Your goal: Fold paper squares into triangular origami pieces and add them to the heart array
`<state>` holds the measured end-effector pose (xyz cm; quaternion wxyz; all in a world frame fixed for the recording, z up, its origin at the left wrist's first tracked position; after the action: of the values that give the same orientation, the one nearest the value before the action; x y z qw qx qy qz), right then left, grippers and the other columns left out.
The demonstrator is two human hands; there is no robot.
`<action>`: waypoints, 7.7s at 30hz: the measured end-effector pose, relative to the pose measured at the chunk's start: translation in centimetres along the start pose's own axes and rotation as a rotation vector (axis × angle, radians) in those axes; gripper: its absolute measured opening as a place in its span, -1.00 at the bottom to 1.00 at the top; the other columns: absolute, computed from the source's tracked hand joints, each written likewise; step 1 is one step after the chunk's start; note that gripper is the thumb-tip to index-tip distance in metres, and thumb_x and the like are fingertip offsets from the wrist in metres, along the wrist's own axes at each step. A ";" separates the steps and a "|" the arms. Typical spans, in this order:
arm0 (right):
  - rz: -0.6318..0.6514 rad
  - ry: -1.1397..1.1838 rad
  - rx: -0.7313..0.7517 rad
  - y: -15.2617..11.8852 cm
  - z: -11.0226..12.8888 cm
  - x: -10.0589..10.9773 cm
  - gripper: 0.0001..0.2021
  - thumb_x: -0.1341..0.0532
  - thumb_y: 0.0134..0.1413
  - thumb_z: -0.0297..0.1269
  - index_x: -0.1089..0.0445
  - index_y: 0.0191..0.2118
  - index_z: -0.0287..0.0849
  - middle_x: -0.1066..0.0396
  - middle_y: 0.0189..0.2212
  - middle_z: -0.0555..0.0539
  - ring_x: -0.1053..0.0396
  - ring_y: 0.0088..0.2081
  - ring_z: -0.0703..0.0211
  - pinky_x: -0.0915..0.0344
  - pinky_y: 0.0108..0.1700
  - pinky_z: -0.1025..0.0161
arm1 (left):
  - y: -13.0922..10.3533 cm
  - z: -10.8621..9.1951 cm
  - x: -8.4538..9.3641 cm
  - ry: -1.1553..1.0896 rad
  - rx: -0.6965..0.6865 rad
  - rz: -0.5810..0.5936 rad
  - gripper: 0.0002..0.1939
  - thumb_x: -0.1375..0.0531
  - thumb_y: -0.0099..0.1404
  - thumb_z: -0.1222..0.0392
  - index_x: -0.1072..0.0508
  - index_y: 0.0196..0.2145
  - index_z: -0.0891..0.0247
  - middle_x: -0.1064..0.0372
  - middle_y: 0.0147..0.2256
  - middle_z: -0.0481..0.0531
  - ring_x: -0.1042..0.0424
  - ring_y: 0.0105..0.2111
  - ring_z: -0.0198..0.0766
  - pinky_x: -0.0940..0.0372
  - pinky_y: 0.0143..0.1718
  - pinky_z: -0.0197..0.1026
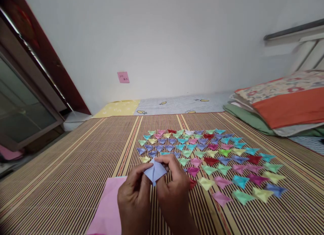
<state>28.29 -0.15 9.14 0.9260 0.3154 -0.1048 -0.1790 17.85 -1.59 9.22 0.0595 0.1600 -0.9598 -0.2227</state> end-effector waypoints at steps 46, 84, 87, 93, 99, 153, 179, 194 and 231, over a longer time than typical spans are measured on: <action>0.323 0.116 -0.118 1.4 -0.4 1.3 -0.95 -0.32 0.16 -0.31 -0.55 -0.32 -0.10 -0.47 -0.35 0.00 -0.44 -0.26 0.13 -0.34 -0.19 0.18 | 1.6 0.3 1.0 0.060 0.209 0.282 -0.76 -0.27 0.28 0.14 -0.48 -0.52 0.27 -0.30 -0.57 -0.09 -0.23 -0.51 -0.31 -0.11 -0.48 -0.32; 0.285 0.343 -0.313 1.2 -0.7 1.0 -0.72 -0.24 0.27 -0.15 -0.43 -0.44 -0.16 -0.29 -0.50 0.05 -0.28 -0.44 0.24 -0.25 -0.38 0.30 | 1.8 0.9 0.7 -0.224 0.319 0.499 -0.81 -0.34 0.25 0.11 -0.52 -0.39 0.28 -0.42 -0.44 -0.04 -0.34 -0.38 -0.27 -0.25 -0.31 -0.28; 0.373 0.290 -0.205 1.5 -0.6 1.3 -0.73 -0.18 0.32 -0.22 -0.46 -0.42 -0.14 -0.34 -0.41 0.01 -0.33 -0.32 0.18 -0.26 -0.25 0.25 | 2.4 1.1 1.7 -0.215 0.288 0.415 -0.72 -0.30 0.30 0.01 -0.50 -0.44 0.27 -0.34 -0.49 -0.07 -0.27 -0.43 -0.30 -0.20 -0.37 -0.31; 0.392 0.345 -0.291 1.3 -0.6 1.2 -0.86 -0.24 0.27 -0.22 -0.54 -0.20 -0.09 -0.47 -0.30 -0.03 -0.42 -0.24 0.14 -0.33 -0.17 0.21 | 2.5 1.2 1.9 -0.299 0.328 0.346 -0.71 -0.37 0.22 0.05 -0.50 -0.51 0.28 -0.35 -0.53 -0.08 -0.28 -0.46 -0.33 -0.21 -0.38 -0.32; 0.361 0.396 -0.397 1.3 -1.4 1.4 -0.81 -0.28 0.21 -0.18 -0.44 -0.38 -0.15 -0.31 -0.51 0.07 -0.24 -0.45 0.26 -0.19 -0.39 0.31 | 2.6 0.5 1.7 -0.368 0.395 0.324 -0.78 -0.46 0.10 0.10 -0.55 -0.48 0.27 -0.38 -0.55 -0.11 -0.26 -0.53 -0.39 -0.18 -0.48 -0.38; 0.114 -0.196 0.134 0.4 -0.6 0.1 -0.78 -0.07 0.38 -0.36 -0.38 -0.32 -0.10 -0.40 -0.44 -0.01 -0.37 -0.39 0.14 -0.24 -0.30 0.21 | 2.2 0.7 1.9 -0.174 0.294 0.244 -0.67 -0.30 0.31 0.01 -0.41 -0.50 0.26 -0.30 -0.56 -0.09 -0.27 -0.52 -0.33 -0.20 -0.47 -0.33; 0.463 0.204 -0.266 0.9 0.1 0.4 -0.64 -0.11 0.34 -0.13 -0.28 -0.50 -0.12 -0.20 -0.56 0.07 -0.18 -0.48 0.22 -0.09 -0.40 0.27 | 2.9 1.6 1.8 -0.664 0.502 0.097 -0.59 -0.44 0.13 -0.05 -0.36 -0.50 0.26 -0.26 -0.57 -0.13 -0.19 -0.56 -0.39 -0.14 -0.52 -0.36; 0.307 0.083 -0.230 0.5 -0.1 0.3 -0.65 -0.10 0.37 -0.13 -0.28 -0.46 -0.12 -0.19 -0.57 0.08 -0.17 -0.50 0.24 -0.09 -0.45 0.28 | 2.4 0.9 2.0 -0.321 0.364 0.118 -0.76 -0.39 0.19 0.02 -0.58 -0.40 0.27 -0.47 -0.46 -0.03 -0.42 -0.44 -0.28 -0.33 -0.38 -0.29; 0.250 0.461 -0.509 0.5 -1.7 -0.8 -0.76 -0.33 0.15 -0.07 -0.44 -0.21 -0.12 -0.33 -0.51 0.08 -0.26 -0.52 0.27 -0.20 -0.47 0.33 | 3.8 1.5 4.2 -0.189 0.004 0.392 -0.79 -0.34 0.24 0.37 -0.64 -0.19 0.12 -0.45 -0.21 0.01 -0.42 -0.20 -0.28 -0.32 -0.23 -0.31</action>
<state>28.16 1.43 8.05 0.9889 0.0918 0.1166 -0.0089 12.56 0.79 9.78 0.0112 -0.0509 -0.9743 -0.2190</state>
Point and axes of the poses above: each hand's wrist, its own y-axis towards the middle knuckle, its own x-axis out of the back of the hand, z = x × y, the point moved 1 cm from there along y, towards the middle knuckle
